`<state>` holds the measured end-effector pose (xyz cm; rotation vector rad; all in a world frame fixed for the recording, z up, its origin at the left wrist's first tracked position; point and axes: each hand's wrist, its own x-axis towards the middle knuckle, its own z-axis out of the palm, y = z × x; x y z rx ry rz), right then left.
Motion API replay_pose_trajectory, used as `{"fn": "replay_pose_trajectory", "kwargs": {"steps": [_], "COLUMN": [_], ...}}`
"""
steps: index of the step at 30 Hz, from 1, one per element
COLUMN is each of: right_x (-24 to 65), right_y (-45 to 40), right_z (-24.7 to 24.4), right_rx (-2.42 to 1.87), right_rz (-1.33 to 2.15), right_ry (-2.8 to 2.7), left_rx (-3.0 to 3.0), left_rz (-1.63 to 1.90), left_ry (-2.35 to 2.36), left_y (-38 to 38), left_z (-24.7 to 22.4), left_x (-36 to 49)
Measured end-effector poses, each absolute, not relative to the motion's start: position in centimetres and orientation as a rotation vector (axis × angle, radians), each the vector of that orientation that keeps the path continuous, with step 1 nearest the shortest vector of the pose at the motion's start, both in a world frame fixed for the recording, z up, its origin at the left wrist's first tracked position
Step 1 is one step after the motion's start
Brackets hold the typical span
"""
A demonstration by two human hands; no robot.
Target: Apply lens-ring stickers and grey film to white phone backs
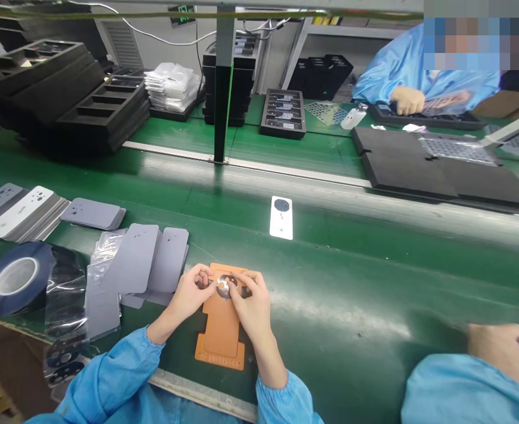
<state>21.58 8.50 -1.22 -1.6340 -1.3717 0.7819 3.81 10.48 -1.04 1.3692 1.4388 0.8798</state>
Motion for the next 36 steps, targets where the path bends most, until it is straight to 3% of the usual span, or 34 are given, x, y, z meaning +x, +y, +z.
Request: {"fn": "replay_pose_trajectory", "kwargs": {"steps": [29, 36], "right_x": [24.3, 24.7], "right_y": [8.4, 8.0], "right_z": [-2.0, -2.2], "right_rx": [-1.611, -1.582], "right_rz": [0.930, 0.961], "right_ry": [-1.263, -1.287], "left_rx": [1.655, 1.852], "left_rz": [0.935, 0.970], "left_ry": [1.491, 1.532], "left_y": [9.4, 7.5], "left_z": [-1.3, 0.6], "left_x": [3.9, 2.1]}}
